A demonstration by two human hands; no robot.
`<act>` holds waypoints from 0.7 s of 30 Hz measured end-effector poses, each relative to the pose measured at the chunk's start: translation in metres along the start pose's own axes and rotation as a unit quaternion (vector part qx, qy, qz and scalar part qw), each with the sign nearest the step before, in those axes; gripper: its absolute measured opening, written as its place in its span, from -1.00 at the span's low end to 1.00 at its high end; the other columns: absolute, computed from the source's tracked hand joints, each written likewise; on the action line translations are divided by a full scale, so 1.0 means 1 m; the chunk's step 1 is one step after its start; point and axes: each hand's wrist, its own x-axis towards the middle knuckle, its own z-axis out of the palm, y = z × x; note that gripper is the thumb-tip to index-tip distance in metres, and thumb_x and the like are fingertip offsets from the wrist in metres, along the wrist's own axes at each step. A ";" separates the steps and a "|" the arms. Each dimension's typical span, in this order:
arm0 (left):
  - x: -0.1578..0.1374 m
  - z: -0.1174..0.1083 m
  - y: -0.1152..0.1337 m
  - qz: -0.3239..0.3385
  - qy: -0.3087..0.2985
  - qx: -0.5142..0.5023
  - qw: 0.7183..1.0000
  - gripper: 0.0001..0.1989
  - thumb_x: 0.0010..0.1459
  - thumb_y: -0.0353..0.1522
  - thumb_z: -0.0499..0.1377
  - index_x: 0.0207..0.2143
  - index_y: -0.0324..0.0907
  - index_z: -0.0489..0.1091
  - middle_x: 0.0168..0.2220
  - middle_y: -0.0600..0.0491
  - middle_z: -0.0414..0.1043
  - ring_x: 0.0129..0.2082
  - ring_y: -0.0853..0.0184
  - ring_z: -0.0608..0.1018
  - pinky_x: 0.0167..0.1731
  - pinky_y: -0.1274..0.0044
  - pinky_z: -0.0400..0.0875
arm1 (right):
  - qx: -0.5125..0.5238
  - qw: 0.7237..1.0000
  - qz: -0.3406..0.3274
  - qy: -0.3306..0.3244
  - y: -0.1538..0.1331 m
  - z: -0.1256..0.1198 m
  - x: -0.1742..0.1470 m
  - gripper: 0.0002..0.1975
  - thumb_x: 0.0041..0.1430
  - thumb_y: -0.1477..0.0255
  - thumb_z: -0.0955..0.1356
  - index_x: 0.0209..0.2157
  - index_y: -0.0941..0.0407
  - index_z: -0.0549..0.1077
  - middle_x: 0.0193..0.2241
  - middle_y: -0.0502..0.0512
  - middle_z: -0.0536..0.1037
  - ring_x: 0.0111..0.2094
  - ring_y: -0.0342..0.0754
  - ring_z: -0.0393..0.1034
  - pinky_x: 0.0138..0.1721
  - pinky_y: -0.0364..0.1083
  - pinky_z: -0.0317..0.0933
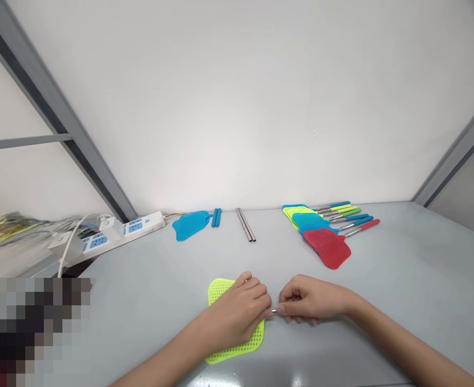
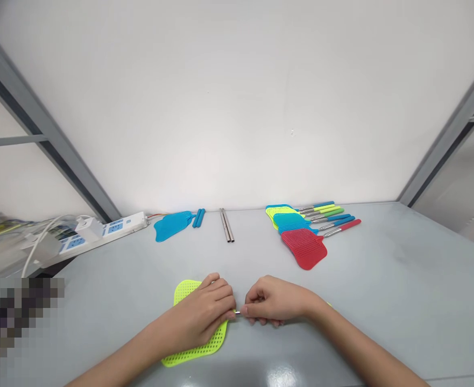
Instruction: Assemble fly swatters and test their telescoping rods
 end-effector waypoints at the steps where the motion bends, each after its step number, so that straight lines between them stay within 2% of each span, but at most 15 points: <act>1: 0.001 0.002 0.001 0.008 0.007 0.016 1.000 -0.83 0.14 -0.42 -0.06 -0.51 -0.19 0.19 -0.50 0.10 0.21 -0.44 0.38 0.26 -0.26 0.49 0.11 | 0.007 1.000 0.004 0.004 0.001 0.002 0.002 -0.68 0.09 0.25 0.20 -0.54 0.20 0.34 -0.67 -0.06 0.27 -0.74 -0.30 0.10 -0.76 -0.30 0.01; 5: 0.002 0.006 0.003 0.018 0.031 0.056 0.998 -0.84 0.11 -0.44 -0.05 -0.53 -0.20 0.17 -0.51 0.09 0.20 -0.46 0.38 0.26 -0.30 0.48 0.13 | 0.050 0.999 0.005 0.003 0.003 0.007 0.006 -0.63 0.09 0.20 0.19 -0.55 0.21 0.34 -0.69 -0.07 0.26 -0.78 -0.32 0.04 -0.81 -0.31 -0.03; 9: 0.002 0.002 0.001 0.010 0.020 0.039 0.999 -0.84 0.11 -0.47 -0.06 -0.52 -0.19 0.18 -0.50 0.08 0.21 -0.44 0.38 0.27 -0.29 0.48 0.14 | 0.079 0.997 0.003 0.001 -0.001 0.006 0.006 -0.68 0.06 0.22 0.24 -0.50 0.22 0.36 -0.65 -0.07 0.29 -0.76 -0.33 0.05 -0.80 -0.32 -0.03; 15: -0.001 -0.002 -0.001 0.002 0.007 0.005 1.000 -0.82 0.16 -0.41 -0.08 -0.49 -0.19 0.19 -0.50 0.10 0.21 -0.41 0.39 0.28 -0.19 0.47 0.10 | 0.053 0.998 -0.005 -0.017 -0.003 0.003 0.004 -0.73 0.07 0.30 0.23 -0.43 0.22 0.40 -0.62 -0.06 0.30 -0.74 -0.33 0.08 -0.76 -0.32 -0.01; 21: -0.001 -0.007 0.000 -0.023 0.005 -0.029 0.999 -0.90 0.16 -0.43 -0.09 -0.37 -0.18 0.19 -0.45 0.09 0.23 -0.41 0.39 0.28 -0.27 0.50 0.13 | 0.026 0.999 -0.004 -0.036 -0.004 -0.004 -0.002 -0.76 0.09 0.33 0.22 -0.35 0.21 0.40 -0.61 -0.05 0.32 -0.69 -0.32 0.13 -0.69 -0.31 0.05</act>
